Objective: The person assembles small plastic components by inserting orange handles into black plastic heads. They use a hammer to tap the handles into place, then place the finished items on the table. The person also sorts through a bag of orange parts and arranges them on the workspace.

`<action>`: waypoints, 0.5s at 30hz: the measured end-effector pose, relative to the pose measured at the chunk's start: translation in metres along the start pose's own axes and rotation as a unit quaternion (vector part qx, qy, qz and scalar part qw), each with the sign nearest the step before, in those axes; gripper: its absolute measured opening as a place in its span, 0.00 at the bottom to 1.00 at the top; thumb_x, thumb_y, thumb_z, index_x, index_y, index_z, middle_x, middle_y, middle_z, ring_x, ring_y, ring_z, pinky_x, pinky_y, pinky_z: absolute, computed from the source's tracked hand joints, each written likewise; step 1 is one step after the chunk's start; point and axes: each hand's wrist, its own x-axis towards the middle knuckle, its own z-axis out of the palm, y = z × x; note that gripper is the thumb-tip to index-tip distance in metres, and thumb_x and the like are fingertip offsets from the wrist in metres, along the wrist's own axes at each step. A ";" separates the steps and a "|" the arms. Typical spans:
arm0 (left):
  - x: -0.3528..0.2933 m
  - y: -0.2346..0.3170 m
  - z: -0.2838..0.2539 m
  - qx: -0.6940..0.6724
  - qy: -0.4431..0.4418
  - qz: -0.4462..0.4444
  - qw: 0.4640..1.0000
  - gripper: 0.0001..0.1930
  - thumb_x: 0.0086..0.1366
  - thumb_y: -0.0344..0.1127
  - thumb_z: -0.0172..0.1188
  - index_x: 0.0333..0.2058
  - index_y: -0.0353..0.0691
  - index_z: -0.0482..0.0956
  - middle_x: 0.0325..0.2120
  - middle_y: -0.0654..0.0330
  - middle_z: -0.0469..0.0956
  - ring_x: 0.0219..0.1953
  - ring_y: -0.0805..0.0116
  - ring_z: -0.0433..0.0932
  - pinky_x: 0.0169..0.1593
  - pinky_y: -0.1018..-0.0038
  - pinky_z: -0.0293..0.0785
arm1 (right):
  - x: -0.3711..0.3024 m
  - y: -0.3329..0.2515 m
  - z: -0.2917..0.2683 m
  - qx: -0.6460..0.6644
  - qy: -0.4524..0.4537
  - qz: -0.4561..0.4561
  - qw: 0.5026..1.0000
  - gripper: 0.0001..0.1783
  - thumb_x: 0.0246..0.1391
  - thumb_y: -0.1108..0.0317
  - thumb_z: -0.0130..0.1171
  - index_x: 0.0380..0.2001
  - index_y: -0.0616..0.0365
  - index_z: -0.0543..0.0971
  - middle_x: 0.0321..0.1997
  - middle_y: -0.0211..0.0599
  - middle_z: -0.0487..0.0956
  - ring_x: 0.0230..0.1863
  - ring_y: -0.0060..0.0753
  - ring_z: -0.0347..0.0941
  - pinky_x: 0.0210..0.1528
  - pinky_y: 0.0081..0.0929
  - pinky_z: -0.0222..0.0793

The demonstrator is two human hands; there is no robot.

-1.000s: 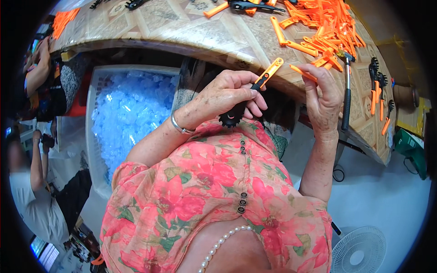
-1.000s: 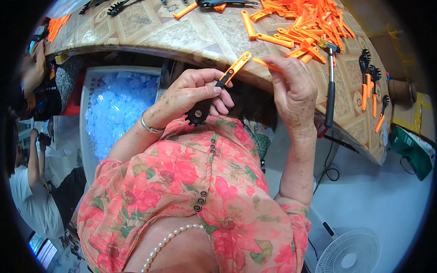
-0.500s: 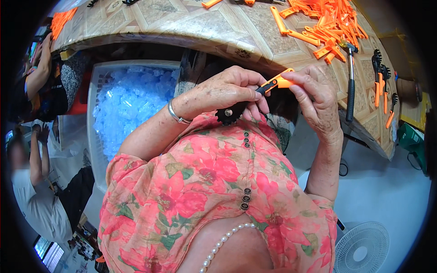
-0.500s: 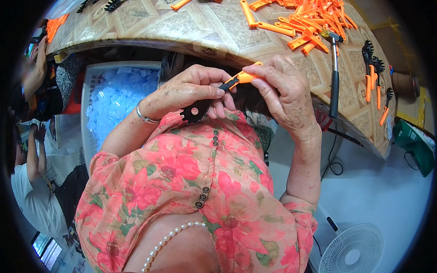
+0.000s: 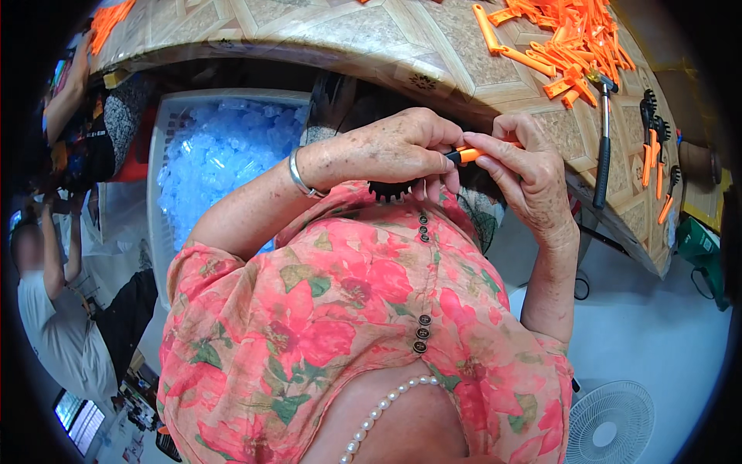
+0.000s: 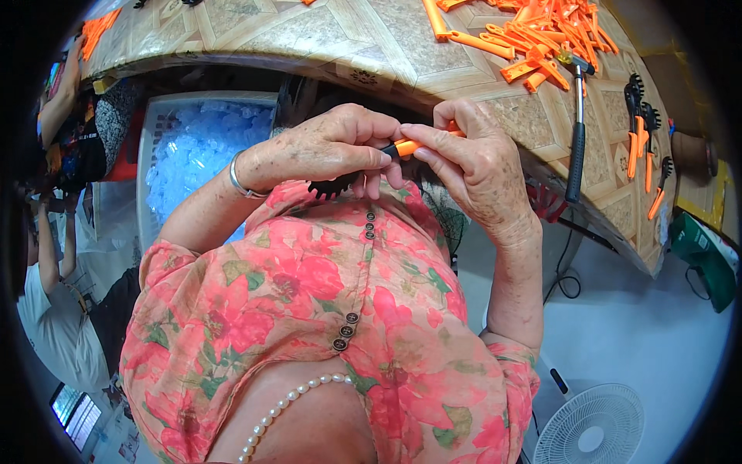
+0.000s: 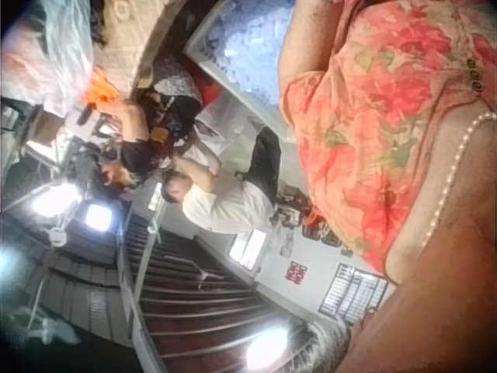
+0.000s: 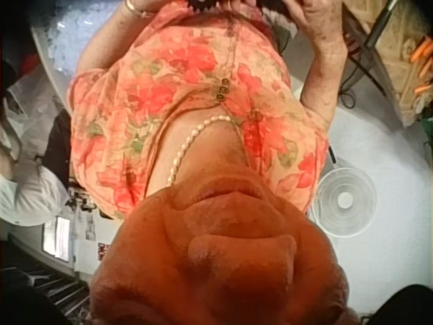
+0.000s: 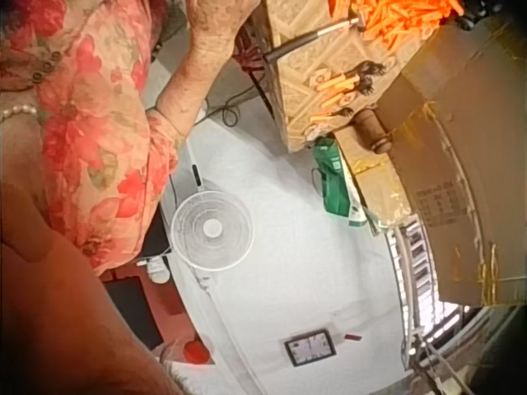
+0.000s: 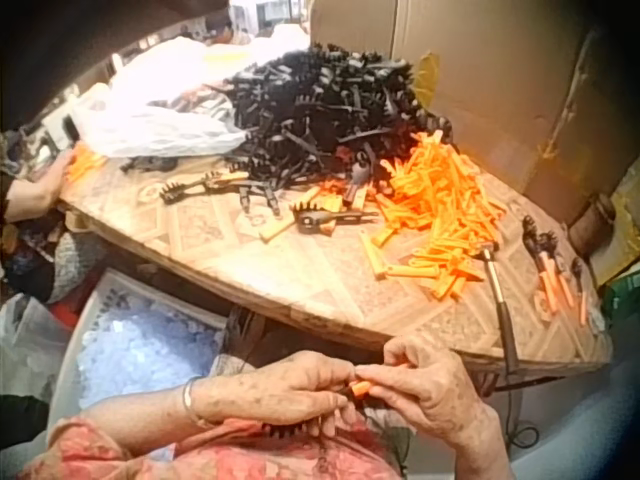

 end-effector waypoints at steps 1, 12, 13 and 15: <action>0.000 0.000 0.000 0.012 -0.001 0.010 1.000 0.13 0.67 0.28 0.49 0.49 0.33 0.74 0.32 0.61 0.81 0.27 0.78 0.80 0.31 0.82 0.78 | -0.001 0.000 0.001 0.010 0.012 -0.003 1.000 0.18 0.47 0.70 0.67 0.44 0.49 0.84 0.34 0.34 0.73 0.37 0.37 0.71 0.39 0.30 0.70; 0.002 0.000 0.010 0.405 0.136 0.210 0.880 0.09 0.62 0.32 0.60 0.38 0.33 0.76 0.19 0.46 0.75 0.23 0.47 0.76 0.27 0.60 0.71 | -0.010 -0.019 0.010 0.085 0.108 0.129 0.982 0.22 0.41 0.72 0.71 0.44 0.51 0.84 0.37 0.34 0.74 0.38 0.31 0.75 0.38 0.27 0.71; 0.002 0.001 0.010 0.411 0.138 0.206 0.877 0.08 0.62 0.31 0.60 0.38 0.33 0.76 0.19 0.46 0.74 0.23 0.46 0.76 0.27 0.60 0.71 | -0.008 -0.021 0.011 0.095 0.125 0.144 0.977 0.20 0.43 0.71 0.70 0.44 0.51 0.84 0.38 0.34 0.75 0.37 0.30 0.76 0.36 0.25 0.71; 0.002 0.000 0.010 0.419 0.143 0.217 0.870 0.08 0.63 0.31 0.59 0.37 0.33 0.76 0.19 0.47 0.74 0.24 0.46 0.76 0.28 0.58 0.70 | -0.009 -0.026 0.006 0.080 0.092 0.191 0.974 0.19 0.44 0.70 0.70 0.43 0.51 0.84 0.39 0.33 0.77 0.35 0.30 0.76 0.35 0.24 0.71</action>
